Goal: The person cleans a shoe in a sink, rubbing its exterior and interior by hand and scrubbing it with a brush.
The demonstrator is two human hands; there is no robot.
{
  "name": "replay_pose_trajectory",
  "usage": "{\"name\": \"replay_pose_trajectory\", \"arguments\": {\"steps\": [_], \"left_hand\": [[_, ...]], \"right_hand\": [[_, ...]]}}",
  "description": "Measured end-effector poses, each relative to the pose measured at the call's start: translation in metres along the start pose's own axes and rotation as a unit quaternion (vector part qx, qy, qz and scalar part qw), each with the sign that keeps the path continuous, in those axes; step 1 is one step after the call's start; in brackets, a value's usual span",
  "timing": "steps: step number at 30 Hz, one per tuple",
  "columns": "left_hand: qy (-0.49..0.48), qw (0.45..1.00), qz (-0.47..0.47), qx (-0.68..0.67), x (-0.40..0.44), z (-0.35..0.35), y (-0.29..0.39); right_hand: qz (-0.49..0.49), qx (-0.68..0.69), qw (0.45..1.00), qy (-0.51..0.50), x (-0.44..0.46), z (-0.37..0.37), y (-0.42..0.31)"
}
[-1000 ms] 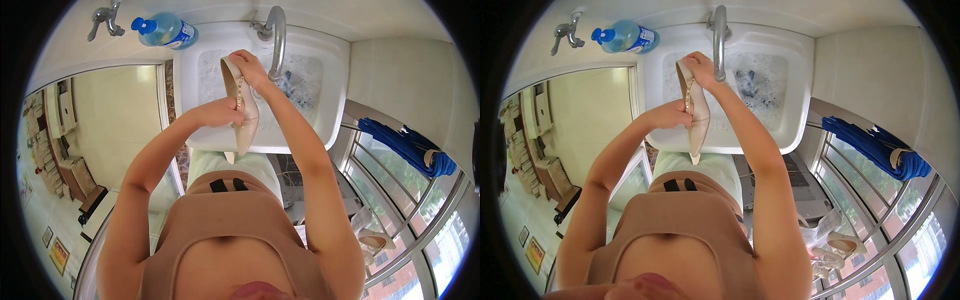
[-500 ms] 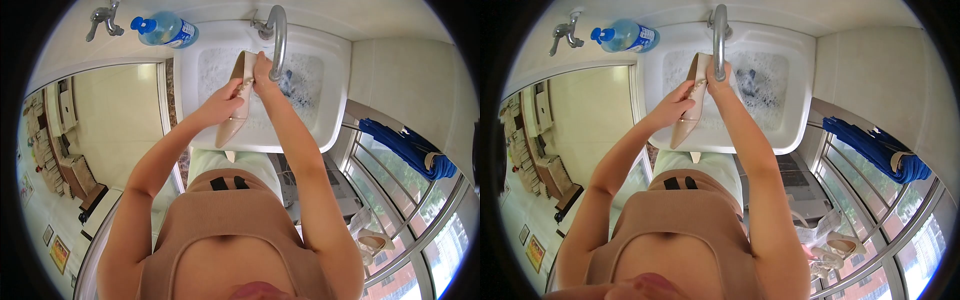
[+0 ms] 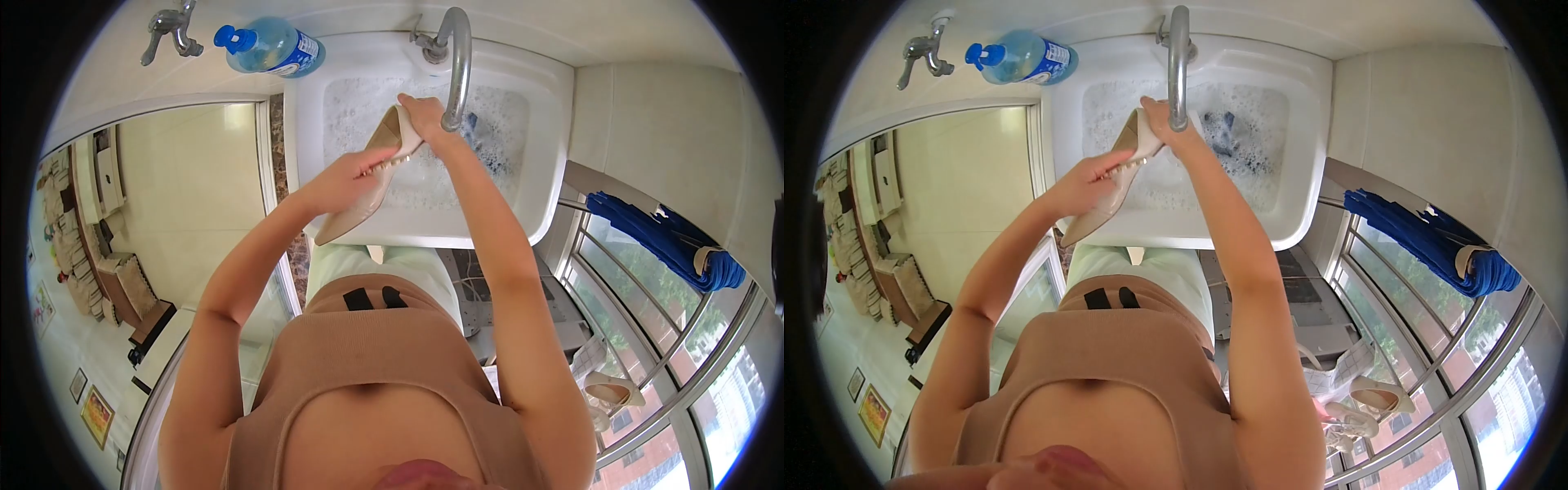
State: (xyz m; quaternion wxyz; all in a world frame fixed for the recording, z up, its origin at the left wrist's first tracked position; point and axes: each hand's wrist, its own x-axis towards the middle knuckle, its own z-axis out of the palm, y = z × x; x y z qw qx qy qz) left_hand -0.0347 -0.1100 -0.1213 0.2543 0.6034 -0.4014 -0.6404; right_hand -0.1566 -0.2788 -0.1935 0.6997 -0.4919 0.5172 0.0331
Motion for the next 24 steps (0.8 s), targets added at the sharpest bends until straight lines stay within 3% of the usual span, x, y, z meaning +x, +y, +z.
{"name": "replay_pose_trajectory", "arguments": {"steps": [2,3,6,9,12,13,17,20,22,24], "left_hand": [[-0.017,0.999,-0.003,0.028,-0.004,0.001,0.003],[-0.009,1.000,-0.010,0.007,-0.006,0.002,0.007],[0.027,0.999,0.014,-0.012,-0.003,-0.002,-0.012],[0.024,0.998,0.026,-0.048,-0.001,-0.005,-0.012],[-0.009,1.000,0.026,0.015,-0.006,-0.007,-0.008],[-0.023,0.998,0.029,0.058,-0.006,-0.007,-0.007],[0.022,0.981,0.054,0.185,-0.011,-0.009,-0.008],[0.048,0.971,0.088,0.216,-0.007,-0.014,-0.019],[0.050,0.967,0.107,0.224,-0.002,-0.018,-0.023],[0.090,0.920,0.173,0.339,0.003,-0.020,-0.021]], "right_hand": [[-0.015,0.021,0.999,-0.029,0.014,-0.006,0.018],[0.043,0.088,0.995,-0.008,0.003,-0.003,0.008],[0.016,0.296,0.955,-0.003,0.008,0.004,0.024],[-0.167,0.294,0.936,0.100,-0.013,0.032,0.030],[-0.065,0.290,0.951,0.091,-0.010,0.030,0.026],[0.021,0.271,0.961,0.061,-0.008,0.020,0.019],[0.081,0.254,0.959,-0.099,-0.016,-0.003,0.007],[0.066,0.216,0.974,0.026,-0.030,0.005,0.003],[-0.008,0.171,0.982,0.082,-0.018,0.006,0.031],[-0.092,0.136,0.976,0.143,-0.011,0.006,0.043]]}}
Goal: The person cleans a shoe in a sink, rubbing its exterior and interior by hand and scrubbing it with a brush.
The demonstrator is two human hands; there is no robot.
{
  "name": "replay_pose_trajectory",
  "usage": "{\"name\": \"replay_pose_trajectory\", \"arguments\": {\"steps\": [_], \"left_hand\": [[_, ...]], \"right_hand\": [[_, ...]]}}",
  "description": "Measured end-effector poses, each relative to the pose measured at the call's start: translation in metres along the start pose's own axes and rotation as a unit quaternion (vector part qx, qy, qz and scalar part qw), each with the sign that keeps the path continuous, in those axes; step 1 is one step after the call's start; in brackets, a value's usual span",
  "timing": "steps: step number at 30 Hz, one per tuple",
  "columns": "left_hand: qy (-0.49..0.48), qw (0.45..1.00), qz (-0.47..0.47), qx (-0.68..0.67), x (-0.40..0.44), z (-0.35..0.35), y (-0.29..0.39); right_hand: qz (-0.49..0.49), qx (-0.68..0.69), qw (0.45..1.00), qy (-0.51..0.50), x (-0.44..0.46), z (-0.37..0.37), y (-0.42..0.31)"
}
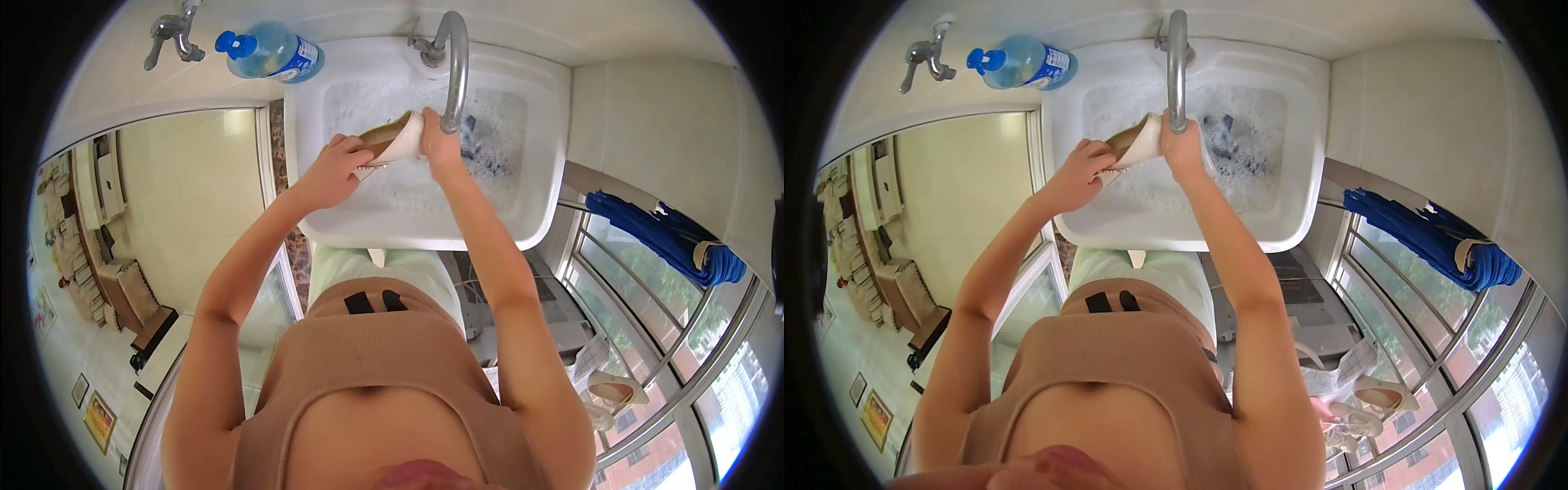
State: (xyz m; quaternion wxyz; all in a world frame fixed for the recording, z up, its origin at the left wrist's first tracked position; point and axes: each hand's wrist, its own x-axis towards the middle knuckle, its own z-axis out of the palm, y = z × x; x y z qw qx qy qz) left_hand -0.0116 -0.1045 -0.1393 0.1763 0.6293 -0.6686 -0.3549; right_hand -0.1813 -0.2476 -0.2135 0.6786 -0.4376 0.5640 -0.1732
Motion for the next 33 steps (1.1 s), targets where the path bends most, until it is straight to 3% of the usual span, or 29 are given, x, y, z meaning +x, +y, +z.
{"name": "replay_pose_trajectory", "arguments": {"steps": [1,3,5,7,9,10,11,15,17,19,22,26,29,32,33], "left_hand": [[0.022,0.997,0.033,0.061,0.004,-0.002,0.004],[0.044,0.971,-0.093,-0.214,0.011,-0.001,0.030],[0.070,0.872,-0.177,-0.451,0.021,0.002,0.037],[0.097,0.730,-0.211,-0.643,0.037,0.012,0.022],[0.125,0.751,-0.240,-0.602,0.042,0.018,0.028],[0.141,0.762,-0.254,-0.579,0.044,0.018,0.032],[0.140,0.733,-0.284,-0.602,0.044,0.019,0.037],[0.112,0.814,-0.208,-0.530,0.034,0.016,0.050],[0.108,0.830,-0.188,-0.513,0.031,0.017,0.051],[0.082,0.846,-0.166,-0.500,0.023,0.020,0.056],[0.042,0.876,-0.118,-0.467,0.014,0.023,0.062],[0.047,0.894,-0.148,-0.421,0.002,0.017,0.071],[0.089,0.895,-0.131,-0.417,0.001,0.009,0.059],[0.066,0.869,-0.134,-0.473,-0.002,0.001,0.059],[0.049,0.879,-0.108,-0.461,-0.004,0.003,0.062]], "right_hand": [[-0.050,-0.009,0.998,0.026,-0.009,0.001,-0.004],[-0.135,-0.017,0.990,0.039,-0.031,0.006,-0.010],[-0.209,-0.016,0.978,0.017,-0.049,0.016,-0.017],[-0.285,-0.073,0.955,0.033,-0.063,0.029,-0.009],[-0.345,-0.091,0.933,0.047,-0.069,0.035,-0.006],[-0.306,-0.092,0.947,0.026,-0.065,0.034,-0.005],[-0.266,-0.093,0.959,0.006,-0.060,0.031,-0.004],[-0.170,-0.107,0.971,-0.126,-0.037,0.022,-0.006],[0.012,0.070,0.979,-0.193,-0.034,0.020,-0.024],[0.153,0.163,0.934,-0.278,-0.033,0.015,-0.035],[0.186,0.143,0.955,-0.181,-0.020,0.020,-0.027],[0.165,0.139,0.960,-0.181,0.011,0.032,-0.002],[0.063,0.152,0.977,-0.136,-0.006,0.048,0.001],[0.097,0.234,0.957,-0.138,-0.033,0.046,-0.011],[0.112,0.255,0.947,-0.161,-0.011,0.047,0.015]]}}
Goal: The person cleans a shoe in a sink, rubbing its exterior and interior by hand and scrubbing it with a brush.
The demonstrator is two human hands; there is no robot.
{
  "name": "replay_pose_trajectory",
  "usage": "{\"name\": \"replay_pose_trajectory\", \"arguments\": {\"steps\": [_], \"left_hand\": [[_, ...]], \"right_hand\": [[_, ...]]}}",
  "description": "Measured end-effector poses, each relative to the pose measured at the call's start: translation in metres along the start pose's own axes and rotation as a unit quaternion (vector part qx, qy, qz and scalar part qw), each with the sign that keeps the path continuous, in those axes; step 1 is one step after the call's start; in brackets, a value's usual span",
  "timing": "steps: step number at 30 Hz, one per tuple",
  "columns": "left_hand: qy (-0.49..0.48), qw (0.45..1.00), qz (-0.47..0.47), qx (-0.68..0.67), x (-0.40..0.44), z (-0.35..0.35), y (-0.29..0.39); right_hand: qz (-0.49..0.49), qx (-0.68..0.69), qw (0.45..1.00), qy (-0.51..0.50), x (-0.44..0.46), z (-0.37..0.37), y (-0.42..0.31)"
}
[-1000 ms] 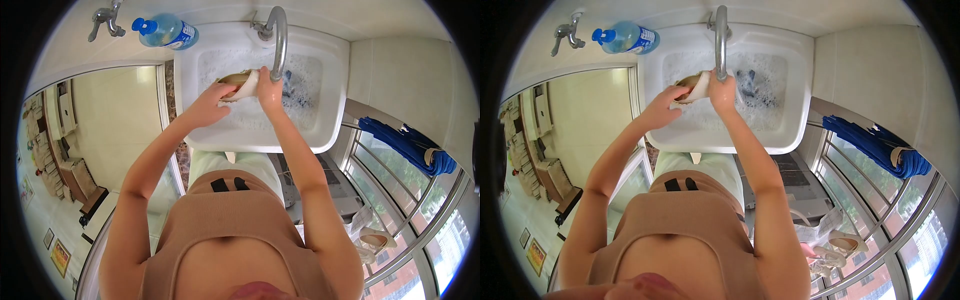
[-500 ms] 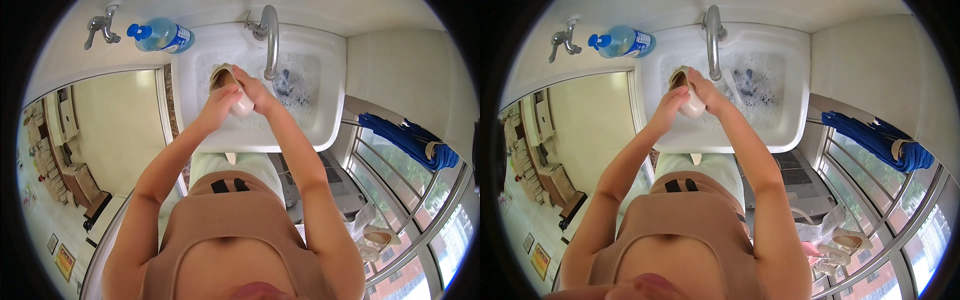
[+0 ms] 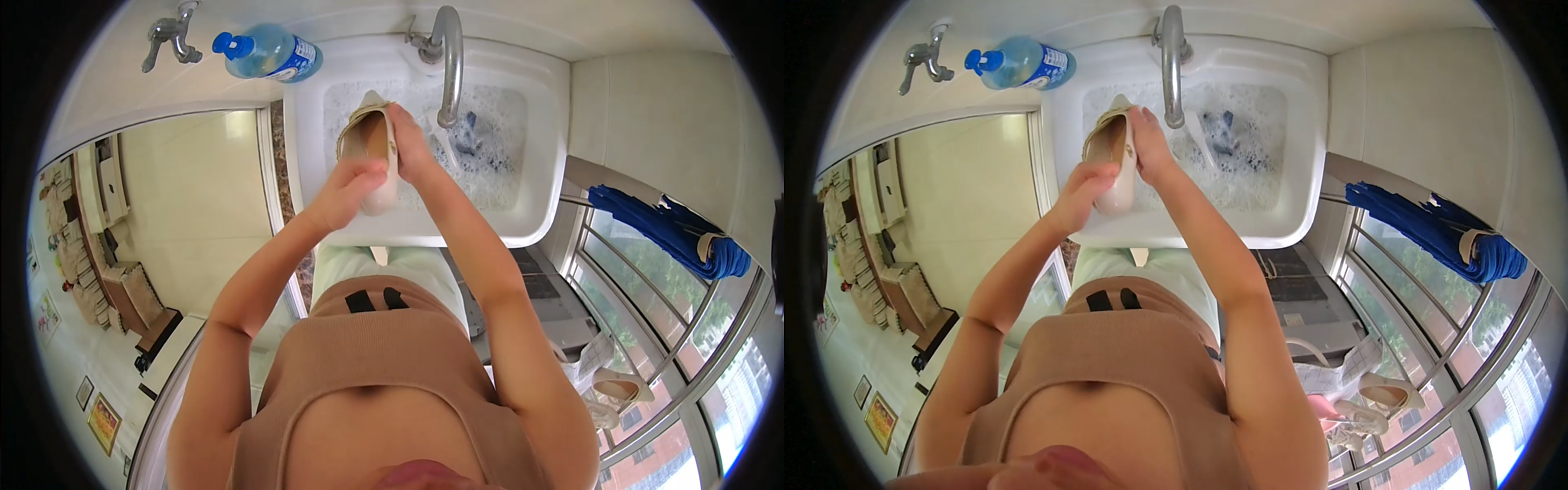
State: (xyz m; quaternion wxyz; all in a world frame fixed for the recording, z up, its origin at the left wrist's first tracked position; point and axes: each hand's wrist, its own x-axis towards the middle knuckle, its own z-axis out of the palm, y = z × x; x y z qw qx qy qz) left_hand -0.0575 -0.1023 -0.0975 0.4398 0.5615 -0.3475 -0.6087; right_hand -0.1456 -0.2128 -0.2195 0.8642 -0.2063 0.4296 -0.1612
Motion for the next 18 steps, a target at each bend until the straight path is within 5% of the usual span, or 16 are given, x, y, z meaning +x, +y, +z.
{"name": "replay_pose_trajectory", "arguments": {"steps": [3,5,8,10,14,15,18], "left_hand": [[-0.056,0.997,0.037,0.049,-0.002,0.006,-0.002],[-0.063,0.995,0.035,0.076,-0.003,0.005,-0.004],[-0.038,0.987,-0.137,0.072,0.009,-0.014,-0.017],[0.082,0.967,-0.182,-0.161,0.022,-0.003,-0.001],[0.213,0.784,-0.124,-0.570,0.044,-0.004,-0.008],[0.240,0.722,-0.090,-0.643,0.048,-0.002,-0.008],[0.201,0.697,-0.053,-0.686,0.054,0.000,-0.006]], "right_hand": [[0.146,0.131,0.980,-0.039,0.013,-0.017,-0.014],[0.155,0.108,0.981,-0.031,-0.001,-0.005,-0.032],[0.146,0.130,0.978,-0.069,-0.011,-0.004,-0.037],[0.118,0.121,0.981,-0.094,-0.015,-0.001,-0.033],[0.015,0.185,0.977,-0.102,-0.029,0.015,-0.022],[-0.001,0.181,0.980,-0.080,-0.030,0.021,-0.016],[-0.021,0.181,0.983,-0.023,-0.040,0.028,-0.005]]}}
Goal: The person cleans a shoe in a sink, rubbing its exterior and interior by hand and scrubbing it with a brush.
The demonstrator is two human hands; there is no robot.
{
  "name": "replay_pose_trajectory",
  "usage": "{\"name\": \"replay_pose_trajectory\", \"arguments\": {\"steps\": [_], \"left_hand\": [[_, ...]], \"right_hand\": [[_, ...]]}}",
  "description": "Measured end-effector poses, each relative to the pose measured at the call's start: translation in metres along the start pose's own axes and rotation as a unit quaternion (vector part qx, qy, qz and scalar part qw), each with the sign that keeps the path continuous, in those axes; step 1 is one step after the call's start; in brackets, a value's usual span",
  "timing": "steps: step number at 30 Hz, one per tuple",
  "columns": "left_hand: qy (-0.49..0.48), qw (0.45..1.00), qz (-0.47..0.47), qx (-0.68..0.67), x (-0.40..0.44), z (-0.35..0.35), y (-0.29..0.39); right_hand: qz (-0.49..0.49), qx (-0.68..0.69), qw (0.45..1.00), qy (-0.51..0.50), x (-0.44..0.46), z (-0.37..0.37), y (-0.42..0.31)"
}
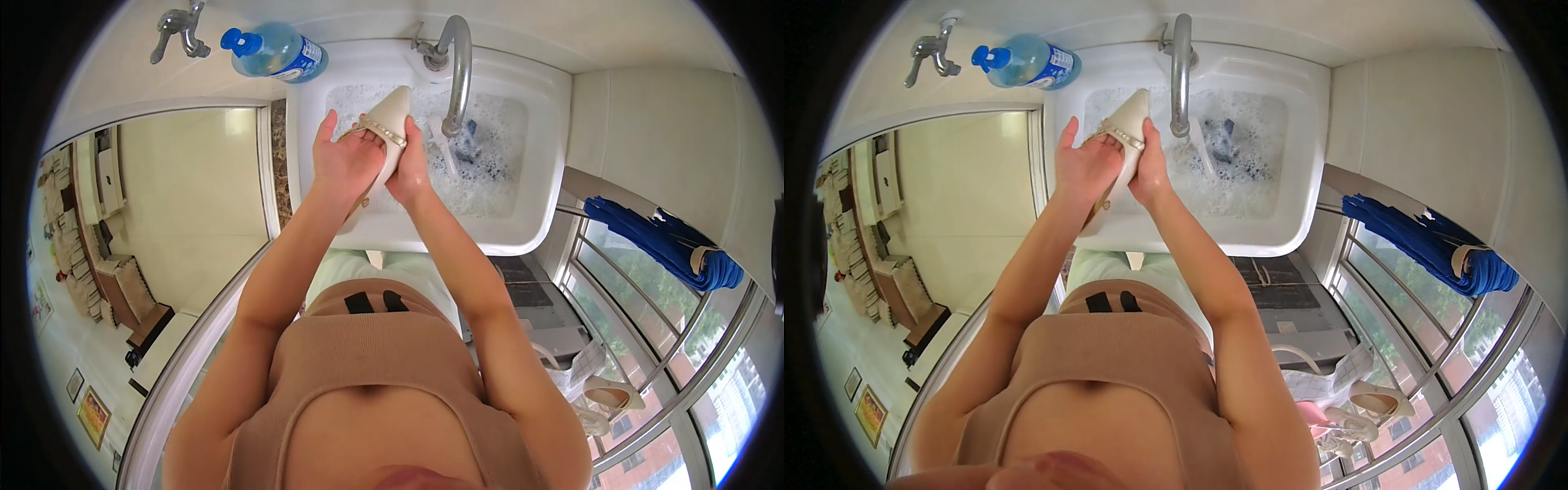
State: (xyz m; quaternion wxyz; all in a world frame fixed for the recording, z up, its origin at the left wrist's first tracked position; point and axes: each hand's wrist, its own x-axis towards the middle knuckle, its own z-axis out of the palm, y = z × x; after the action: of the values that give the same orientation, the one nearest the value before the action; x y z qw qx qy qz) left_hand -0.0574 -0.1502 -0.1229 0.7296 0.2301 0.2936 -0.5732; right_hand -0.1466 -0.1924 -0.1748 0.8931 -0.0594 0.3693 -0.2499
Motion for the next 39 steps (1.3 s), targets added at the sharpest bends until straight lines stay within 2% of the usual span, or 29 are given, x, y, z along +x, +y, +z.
{"name": "replay_pose_trajectory", "arguments": {"steps": [3,4,7,8,11,12,14,15,16,17,19,20,23,26,29,31,32,34,35,36,38,39], "left_hand": [[-0.027,0.999,-0.023,0.025,-0.001,-0.004,0.004],[-0.035,0.998,-0.032,0.043,0.000,-0.004,0.005],[-0.087,0.990,-0.046,0.098,-0.002,-0.009,0.010],[-0.076,0.991,-0.032,0.104,-0.004,-0.009,0.009],[-0.062,0.990,0.003,0.125,-0.006,0.002,0.009],[-0.061,0.989,0.009,0.131,-0.006,0.003,0.011],[-0.070,0.988,0.008,0.136,-0.003,0.005,0.016],[-0.076,0.988,0.000,0.133,-0.003,0.004,0.019],[-0.080,0.988,-0.010,0.129,-0.005,0.001,0.020],[-0.066,0.990,-0.018,0.124,-0.007,-0.001,0.018],[-0.045,0.991,-0.036,0.118,-0.006,-0.002,0.015],[-0.051,0.988,-0.048,0.139,-0.006,-0.004,0.013],[-0.054,0.971,-0.072,0.221,-0.011,-0.010,0.009],[-0.035,0.942,-0.086,0.324,-0.015,-0.020,0.008],[-0.039,0.915,-0.089,0.392,-0.011,-0.040,0.009],[-0.049,0.892,-0.075,0.442,-0.016,-0.045,0.004],[-0.063,0.899,-0.072,0.427,-0.017,-0.045,0.003],[-0.096,0.910,-0.056,0.398,-0.013,-0.037,0.005],[-0.105,0.915,-0.054,0.385,-0.013,-0.031,0.007],[-0.112,0.920,-0.054,0.371,-0.015,-0.023,0.011],[-0.106,0.928,-0.056,0.352,-0.018,-0.015,0.018],[-0.094,0.932,-0.060,0.346,-0.018,-0.013,0.020]], "right_hand": [[0.005,-0.077,0.997,0.011,0.004,-0.017,-0.014],[-0.049,-0.106,0.993,-0.004,0.012,-0.021,-0.019],[-0.106,-0.159,0.981,-0.041,0.028,-0.020,-0.052],[-0.139,-0.136,0.980,-0.050,0.030,-0.011,-0.059],[-0.165,-0.023,0.986,0.032,0.061,-0.037,-0.055],[-0.199,-0.065,0.972,0.108,0.051,-0.033,-0.056],[-0.340,-0.234,0.902,0.126,0.028,-0.031,-0.041],[-0.403,-0.314,0.849,0.134,0.021,-0.034,-0.033],[-0.466,-0.405,0.782,0.085,0.014,-0.040,-0.028],[-0.503,-0.493,0.709,0.037,0.011,-0.044,-0.026],[-0.556,-0.640,0.526,-0.060,0.003,-0.029,-0.033],[-0.524,-0.677,0.513,-0.058,0.000,-0.022,-0.033],[-0.415,-0.742,0.515,-0.105,0.017,-0.030,-0.044],[-0.124,-0.857,0.497,-0.058,0.012,-0.010,-0.059],[-0.123,-0.854,0.505,0.033,0.023,-0.019,-0.053],[0.046,-0.771,0.635,0.016,0.036,-0.018,-0.075],[0.132,-0.713,0.689,0.006,0.037,-0.019,-0.080],[0.070,-0.527,0.843,0.082,0.038,-0.037,-0.068],[0.037,-0.420,0.899,0.119,0.040,-0.049,-0.060],[-0.092,-0.507,0.846,0.136,0.042,-0.064,-0.049],[-0.325,-0.565,0.751,0.103,0.010,-0.050,-0.041],[-0.435,-0.579,0.685,0.084,-0.002,-0.045,-0.038]]}}
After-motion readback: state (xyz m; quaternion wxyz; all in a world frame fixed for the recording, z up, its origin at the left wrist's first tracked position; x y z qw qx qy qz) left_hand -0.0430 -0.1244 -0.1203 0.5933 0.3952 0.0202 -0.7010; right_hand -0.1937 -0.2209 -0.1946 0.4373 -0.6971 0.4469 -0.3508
